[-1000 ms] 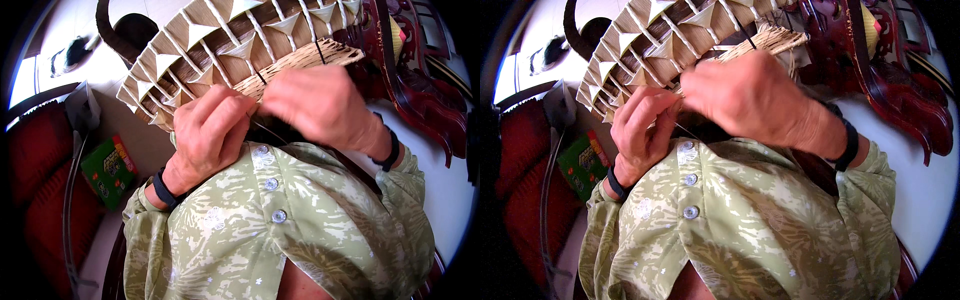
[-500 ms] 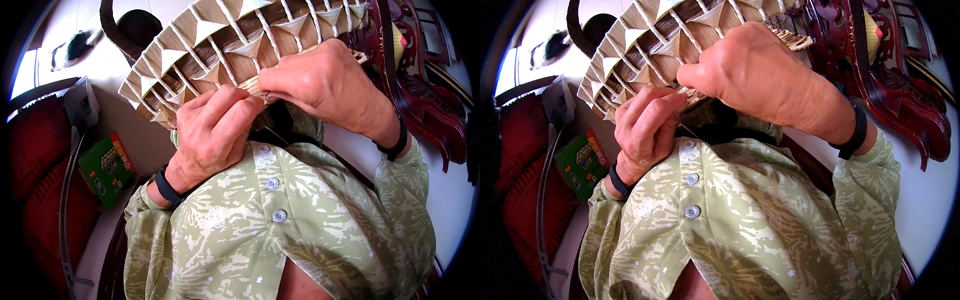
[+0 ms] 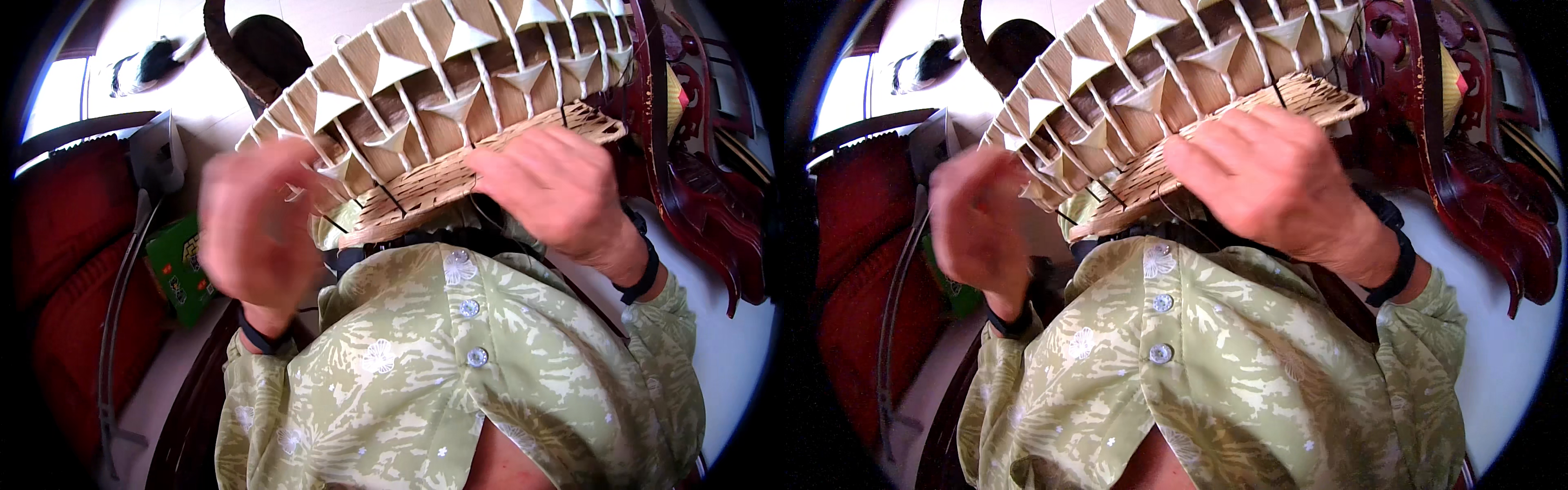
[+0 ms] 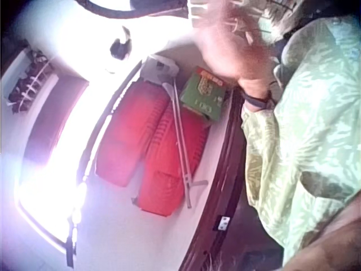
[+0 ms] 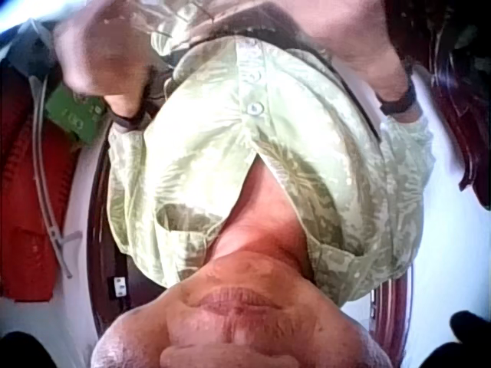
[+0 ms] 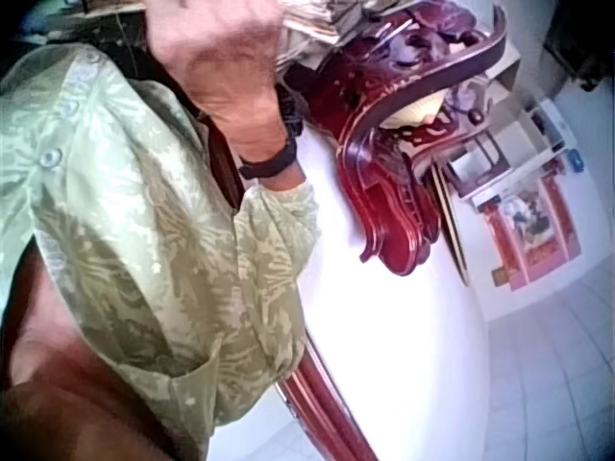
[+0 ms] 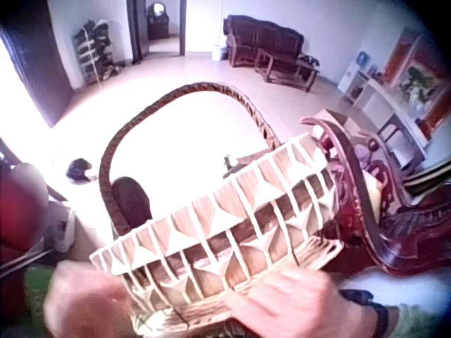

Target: The person weaves a basket by hand, threading thin strips of material through the frame and securing them.

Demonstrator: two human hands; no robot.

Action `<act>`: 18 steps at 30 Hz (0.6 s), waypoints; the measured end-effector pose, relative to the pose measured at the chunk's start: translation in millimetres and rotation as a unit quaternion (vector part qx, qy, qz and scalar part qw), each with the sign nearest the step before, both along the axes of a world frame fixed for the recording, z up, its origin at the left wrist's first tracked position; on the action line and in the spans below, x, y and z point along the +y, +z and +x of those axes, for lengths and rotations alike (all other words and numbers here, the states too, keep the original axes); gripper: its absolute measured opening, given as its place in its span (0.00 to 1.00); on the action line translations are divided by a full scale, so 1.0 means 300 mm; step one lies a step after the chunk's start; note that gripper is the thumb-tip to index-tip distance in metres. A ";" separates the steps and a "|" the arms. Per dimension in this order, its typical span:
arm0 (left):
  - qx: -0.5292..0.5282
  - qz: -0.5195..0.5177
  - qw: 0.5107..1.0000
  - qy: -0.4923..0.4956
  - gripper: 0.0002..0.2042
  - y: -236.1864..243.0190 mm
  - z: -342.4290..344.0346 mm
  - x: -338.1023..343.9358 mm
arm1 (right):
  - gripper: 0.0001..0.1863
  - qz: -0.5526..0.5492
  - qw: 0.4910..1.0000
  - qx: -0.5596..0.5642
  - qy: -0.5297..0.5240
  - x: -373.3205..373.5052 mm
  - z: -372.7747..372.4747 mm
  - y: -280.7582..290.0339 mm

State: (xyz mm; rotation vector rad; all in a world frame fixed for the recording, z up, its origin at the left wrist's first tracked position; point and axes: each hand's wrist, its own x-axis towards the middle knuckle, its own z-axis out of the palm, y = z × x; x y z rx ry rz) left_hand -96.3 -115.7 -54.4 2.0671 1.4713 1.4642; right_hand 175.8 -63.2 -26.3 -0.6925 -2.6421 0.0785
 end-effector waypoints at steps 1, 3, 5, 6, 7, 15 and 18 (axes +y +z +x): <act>-0.085 0.014 0.992 0.094 0.08 -0.021 -0.033 0.008 | 0.08 0.003 0.999 0.031 -0.012 0.003 0.030 0.014; -0.115 -0.084 0.980 0.137 0.09 -0.081 -0.138 0.039 | 0.08 0.002 0.987 0.088 -0.133 -0.013 0.084 0.037; -0.163 -0.202 0.963 0.077 0.11 -0.126 -0.172 0.021 | 0.09 -0.044 0.933 0.129 -0.334 -0.041 0.112 0.045; -0.214 -0.214 0.952 0.048 0.12 -0.152 -0.150 0.006 | 0.10 -0.024 0.950 0.110 -0.291 -0.032 0.116 0.041; -0.211 -0.208 0.954 0.041 0.11 -0.145 -0.118 0.001 | 0.12 -0.005 0.965 0.091 -0.246 -0.015 0.119 0.036; -0.355 -0.215 0.908 -0.047 0.08 -0.114 -0.172 0.131 | 0.20 0.004 0.982 0.041 -0.184 0.022 0.161 0.056; -0.325 -0.154 0.933 -0.013 0.11 0.079 -0.184 0.232 | 0.19 0.021 0.975 0.104 -0.196 0.062 0.159 0.057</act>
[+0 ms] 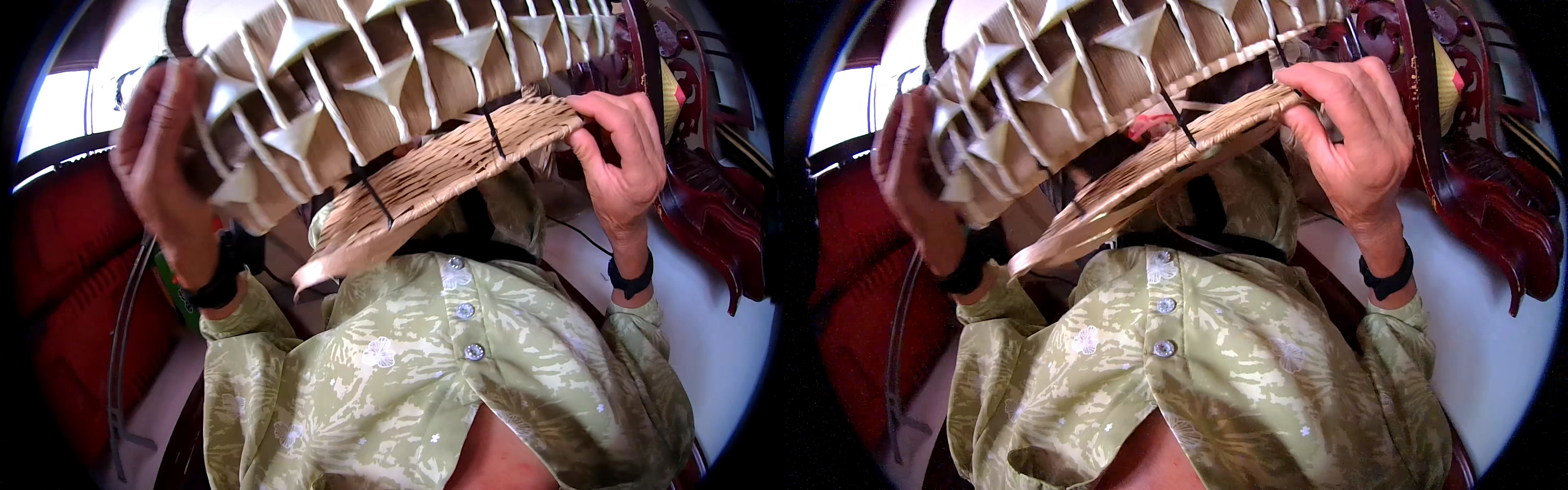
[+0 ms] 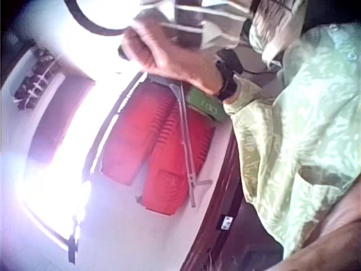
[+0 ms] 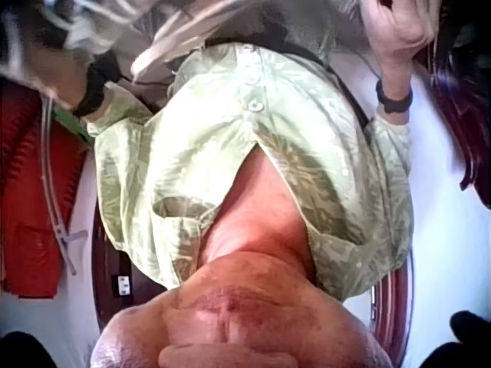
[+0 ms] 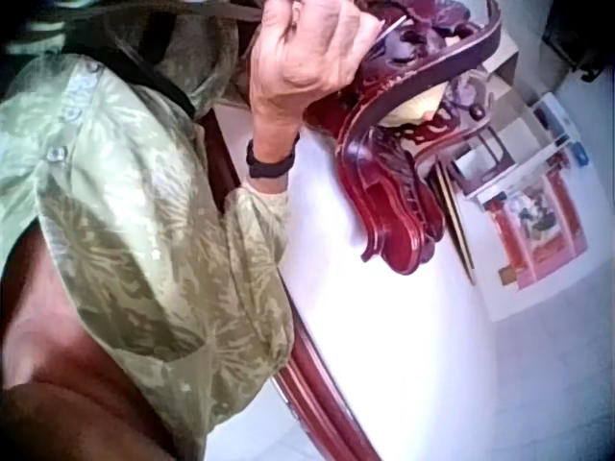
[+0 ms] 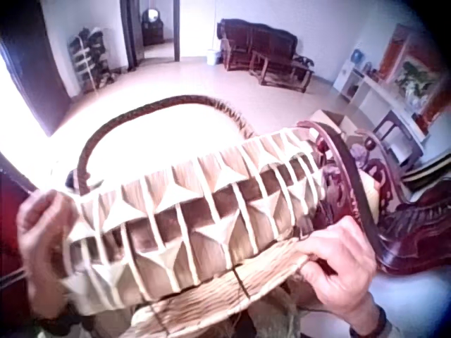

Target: The person weaves a basket by hand, threading thin strips of material through the frame and securing them.

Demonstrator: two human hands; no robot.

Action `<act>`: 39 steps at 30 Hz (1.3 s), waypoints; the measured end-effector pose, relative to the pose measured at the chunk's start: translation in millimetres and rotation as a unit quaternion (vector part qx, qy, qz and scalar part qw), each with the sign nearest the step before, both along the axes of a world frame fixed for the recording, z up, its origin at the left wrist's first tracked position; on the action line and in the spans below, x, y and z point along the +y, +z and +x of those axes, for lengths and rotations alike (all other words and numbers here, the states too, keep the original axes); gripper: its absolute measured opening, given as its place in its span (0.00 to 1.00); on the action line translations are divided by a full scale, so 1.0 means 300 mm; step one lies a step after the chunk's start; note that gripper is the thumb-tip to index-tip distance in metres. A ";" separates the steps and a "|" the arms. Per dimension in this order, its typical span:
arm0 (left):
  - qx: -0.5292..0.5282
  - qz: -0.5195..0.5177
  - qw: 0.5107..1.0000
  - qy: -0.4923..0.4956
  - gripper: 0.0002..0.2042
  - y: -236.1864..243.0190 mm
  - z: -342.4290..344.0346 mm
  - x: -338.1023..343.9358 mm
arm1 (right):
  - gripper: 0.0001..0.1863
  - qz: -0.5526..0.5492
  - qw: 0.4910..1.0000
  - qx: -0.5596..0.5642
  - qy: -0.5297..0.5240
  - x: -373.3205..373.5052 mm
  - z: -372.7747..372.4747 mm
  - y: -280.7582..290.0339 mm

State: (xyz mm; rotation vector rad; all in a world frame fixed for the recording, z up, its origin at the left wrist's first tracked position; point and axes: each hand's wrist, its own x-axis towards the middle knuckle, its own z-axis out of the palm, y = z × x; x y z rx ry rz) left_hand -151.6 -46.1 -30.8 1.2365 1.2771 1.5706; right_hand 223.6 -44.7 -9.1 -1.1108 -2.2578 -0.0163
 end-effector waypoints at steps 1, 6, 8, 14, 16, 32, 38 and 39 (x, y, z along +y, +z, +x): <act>0.067 0.015 0.996 0.055 0.14 0.094 0.013 0.012 | 0.18 -0.024 0.999 0.025 0.011 0.022 -0.010 0.004; 0.142 -0.008 0.986 -0.082 0.16 0.270 0.031 0.078 | 0.10 -0.187 0.971 0.151 0.011 0.123 -0.039 -0.150; 0.138 -0.061 0.974 -0.167 0.16 0.241 0.041 0.124 | 0.08 -0.270 0.943 0.193 0.008 0.152 -0.029 -0.263; 0.107 -0.147 0.948 -0.262 0.17 0.159 0.085 0.214 | 0.09 -0.432 0.876 0.217 -0.002 0.171 0.033 -0.509; 0.087 -0.172 0.950 -0.247 0.17 0.129 0.071 0.259 | 0.12 -0.485 0.838 0.251 -0.013 0.168 0.060 -0.539; 0.080 -0.200 0.955 -0.203 0.16 0.033 -0.022 0.429 | 0.20 -0.661 0.684 0.308 0.018 -0.020 0.160 -0.299; 0.257 -0.205 0.937 -0.120 0.20 0.101 0.049 0.378 | 0.10 -0.792 0.561 0.240 0.002 -0.002 0.268 -0.296; 0.360 -0.120 0.922 -0.071 0.22 0.126 0.040 0.318 | 0.10 -0.801 0.555 0.222 0.013 0.009 0.266 -0.304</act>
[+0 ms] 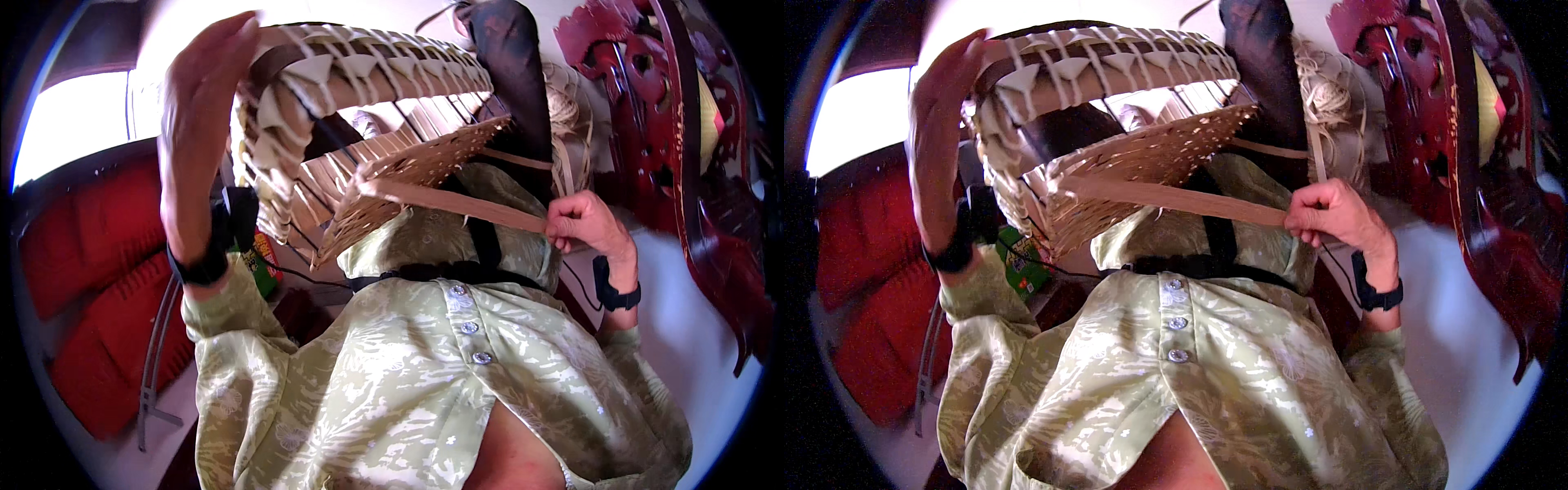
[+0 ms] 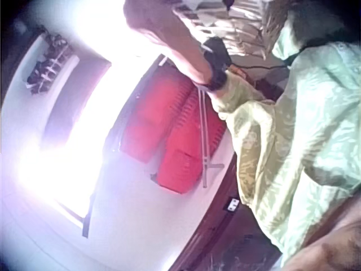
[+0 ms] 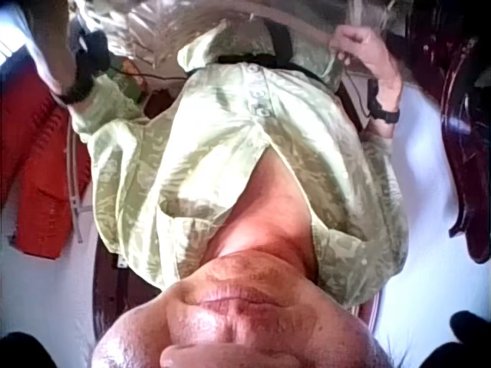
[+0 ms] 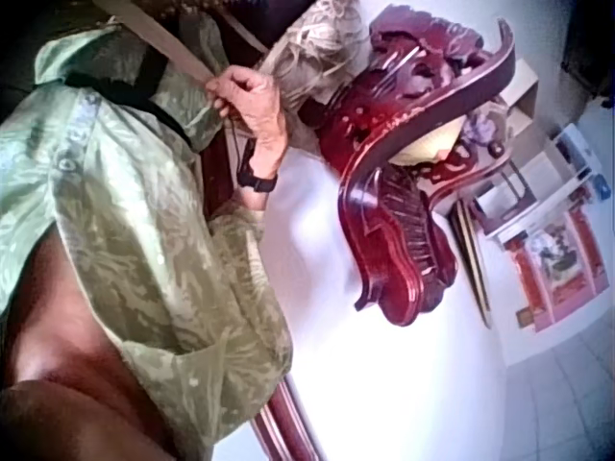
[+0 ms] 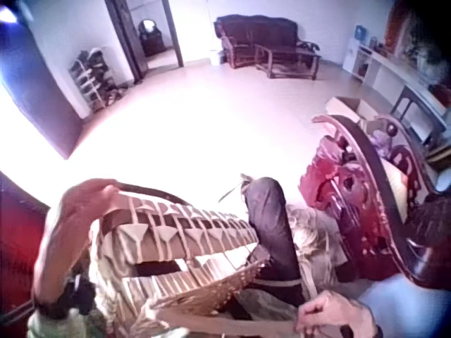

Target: The person weaves a basket by hand, threading thin strips of material through the frame and securing them.

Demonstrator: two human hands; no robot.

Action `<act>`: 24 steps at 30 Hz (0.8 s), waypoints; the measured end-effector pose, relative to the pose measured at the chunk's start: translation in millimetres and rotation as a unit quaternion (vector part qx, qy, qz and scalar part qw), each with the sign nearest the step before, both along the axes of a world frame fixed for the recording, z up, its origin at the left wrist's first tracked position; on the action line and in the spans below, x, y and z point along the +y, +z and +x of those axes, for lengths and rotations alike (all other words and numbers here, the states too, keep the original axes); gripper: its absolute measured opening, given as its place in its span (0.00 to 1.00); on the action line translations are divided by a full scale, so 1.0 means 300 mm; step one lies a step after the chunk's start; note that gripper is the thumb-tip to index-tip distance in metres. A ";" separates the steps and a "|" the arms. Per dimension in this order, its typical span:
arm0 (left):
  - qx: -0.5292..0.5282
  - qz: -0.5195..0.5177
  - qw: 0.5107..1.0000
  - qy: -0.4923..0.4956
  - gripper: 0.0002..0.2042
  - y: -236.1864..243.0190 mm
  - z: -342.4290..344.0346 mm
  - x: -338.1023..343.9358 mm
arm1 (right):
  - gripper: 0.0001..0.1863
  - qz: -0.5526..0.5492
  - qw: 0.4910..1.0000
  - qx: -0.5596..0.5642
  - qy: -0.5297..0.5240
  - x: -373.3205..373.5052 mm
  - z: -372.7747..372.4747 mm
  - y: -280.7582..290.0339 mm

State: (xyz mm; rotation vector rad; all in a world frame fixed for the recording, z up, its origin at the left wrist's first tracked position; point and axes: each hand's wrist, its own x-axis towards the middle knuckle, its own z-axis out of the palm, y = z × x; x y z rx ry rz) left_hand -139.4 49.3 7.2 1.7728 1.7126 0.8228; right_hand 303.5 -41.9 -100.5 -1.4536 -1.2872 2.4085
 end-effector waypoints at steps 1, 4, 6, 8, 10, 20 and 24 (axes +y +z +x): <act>0.094 0.052 0.993 0.053 0.17 0.024 0.102 -0.022 | 0.10 -0.003 0.999 -0.035 -0.009 -0.019 0.012 -0.001; 0.083 0.175 0.976 0.096 0.10 0.153 0.290 -0.219 | 0.13 0.030 0.998 -0.024 0.057 0.009 0.016 0.000; 0.095 0.137 0.978 -0.125 0.09 0.112 0.284 -0.275 | 0.16 0.061 0.997 -0.031 0.017 -0.033 0.053 -0.057; 0.134 0.074 0.979 -0.137 0.16 0.069 0.354 -0.356 | 0.18 0.089 0.990 -0.113 -0.002 -0.030 0.086 -0.071; 0.178 0.108 0.969 -0.133 0.16 0.034 0.389 -0.373 | 0.20 0.116 0.971 -0.208 0.006 -0.029 0.148 -0.103; 0.118 0.055 0.987 -0.099 0.25 0.008 0.385 -0.365 | 0.17 -0.051 0.983 -0.149 0.092 -0.269 0.373 -0.657; 0.180 0.052 0.982 -0.040 0.10 -0.018 0.430 -0.383 | 0.17 0.194 0.933 -0.289 -0.093 -0.198 0.374 -0.859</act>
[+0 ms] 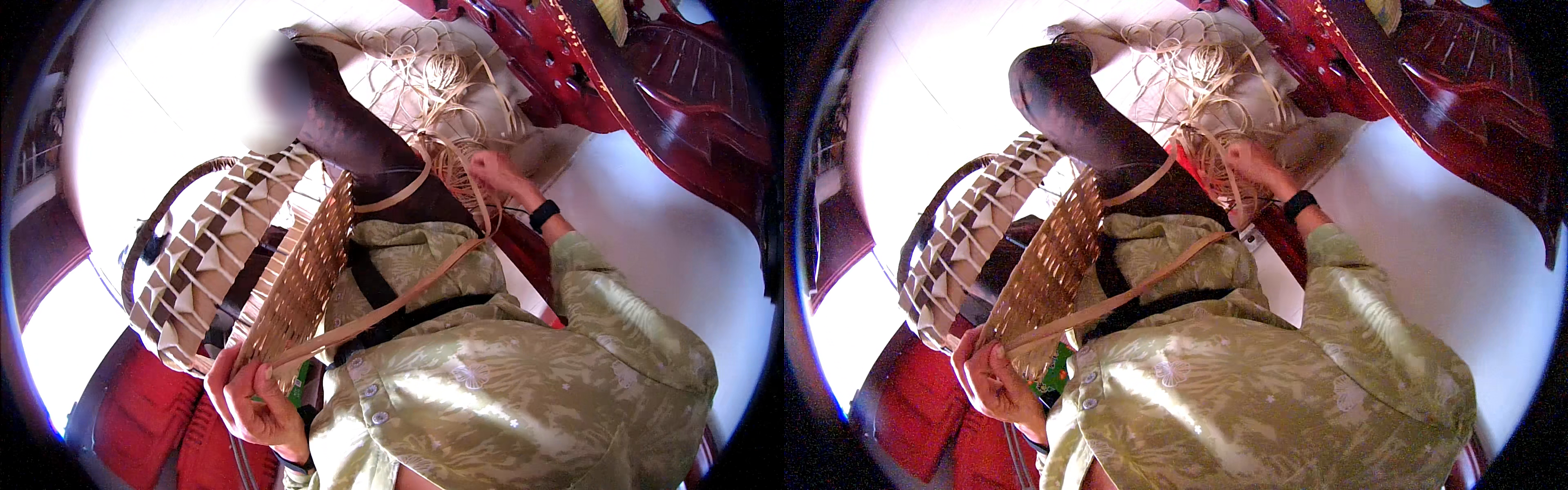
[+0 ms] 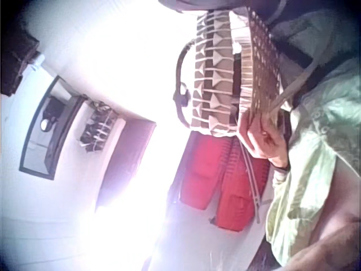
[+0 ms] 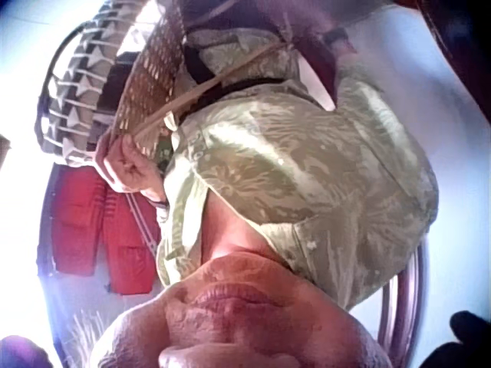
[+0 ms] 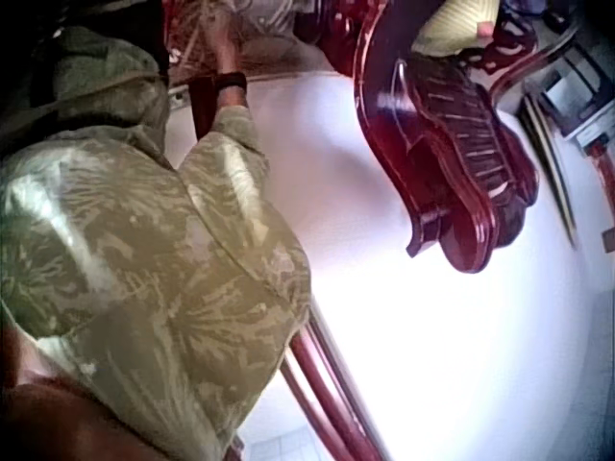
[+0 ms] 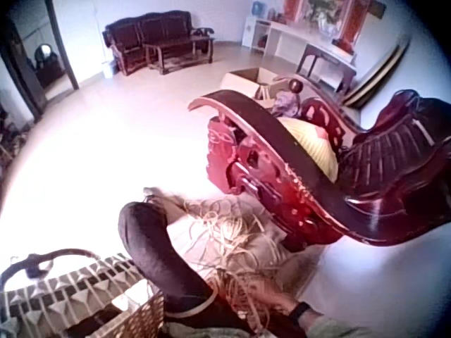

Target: The person weaves a basket by hand, threading thin strips of material through the frame and securing them.

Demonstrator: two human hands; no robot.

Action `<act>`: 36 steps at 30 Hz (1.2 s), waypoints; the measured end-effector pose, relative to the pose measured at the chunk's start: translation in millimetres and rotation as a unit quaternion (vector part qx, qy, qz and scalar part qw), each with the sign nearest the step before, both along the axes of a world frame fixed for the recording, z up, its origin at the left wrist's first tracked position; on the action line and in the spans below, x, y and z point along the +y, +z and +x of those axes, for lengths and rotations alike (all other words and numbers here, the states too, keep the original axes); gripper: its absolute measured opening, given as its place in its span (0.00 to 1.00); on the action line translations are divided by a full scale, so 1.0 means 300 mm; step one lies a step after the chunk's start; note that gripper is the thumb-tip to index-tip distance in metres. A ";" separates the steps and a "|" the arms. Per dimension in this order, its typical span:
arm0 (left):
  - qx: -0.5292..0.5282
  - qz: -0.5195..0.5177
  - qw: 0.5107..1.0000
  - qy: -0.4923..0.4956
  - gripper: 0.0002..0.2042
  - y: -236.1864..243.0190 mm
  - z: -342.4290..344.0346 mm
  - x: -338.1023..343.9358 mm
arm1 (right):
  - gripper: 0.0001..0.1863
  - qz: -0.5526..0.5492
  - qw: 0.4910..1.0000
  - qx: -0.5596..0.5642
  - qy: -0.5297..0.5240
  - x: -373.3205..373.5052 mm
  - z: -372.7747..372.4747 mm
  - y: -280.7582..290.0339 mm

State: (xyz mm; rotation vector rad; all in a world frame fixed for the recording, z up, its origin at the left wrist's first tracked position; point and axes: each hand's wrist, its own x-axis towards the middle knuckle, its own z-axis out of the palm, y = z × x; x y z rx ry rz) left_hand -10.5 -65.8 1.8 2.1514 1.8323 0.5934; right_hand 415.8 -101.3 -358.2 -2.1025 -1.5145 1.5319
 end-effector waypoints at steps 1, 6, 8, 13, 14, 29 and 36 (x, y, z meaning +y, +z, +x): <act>0.012 0.006 1.000 0.010 0.06 -0.004 0.008 -0.002 | 0.17 0.018 0.993 -0.069 -0.096 0.070 -0.032 0.016; 0.014 0.002 0.999 0.031 0.07 -0.007 0.024 0.000 | 0.17 0.156 0.963 -0.087 -0.201 0.308 -0.051 -0.090; 0.038 0.009 0.999 0.033 0.07 -0.001 0.025 -0.007 | 0.16 0.157 0.974 -0.084 -0.141 0.368 -0.009 -0.224; 0.056 0.031 0.996 0.061 0.05 -0.006 0.026 -0.006 | 0.16 0.069 0.996 -0.056 0.010 0.475 -0.017 -0.520; 0.050 0.034 0.996 0.067 0.05 -0.007 0.010 -0.020 | 0.16 0.120 0.993 -0.018 0.000 0.472 -0.030 -0.572; 0.033 0.035 0.993 0.107 0.06 0.002 0.013 -0.004 | 0.14 0.156 0.974 0.098 -0.135 0.471 -0.159 -0.869; 0.008 0.033 0.996 0.086 0.06 0.003 0.027 -0.013 | 0.07 0.094 0.951 0.174 -0.240 0.564 -0.168 -0.575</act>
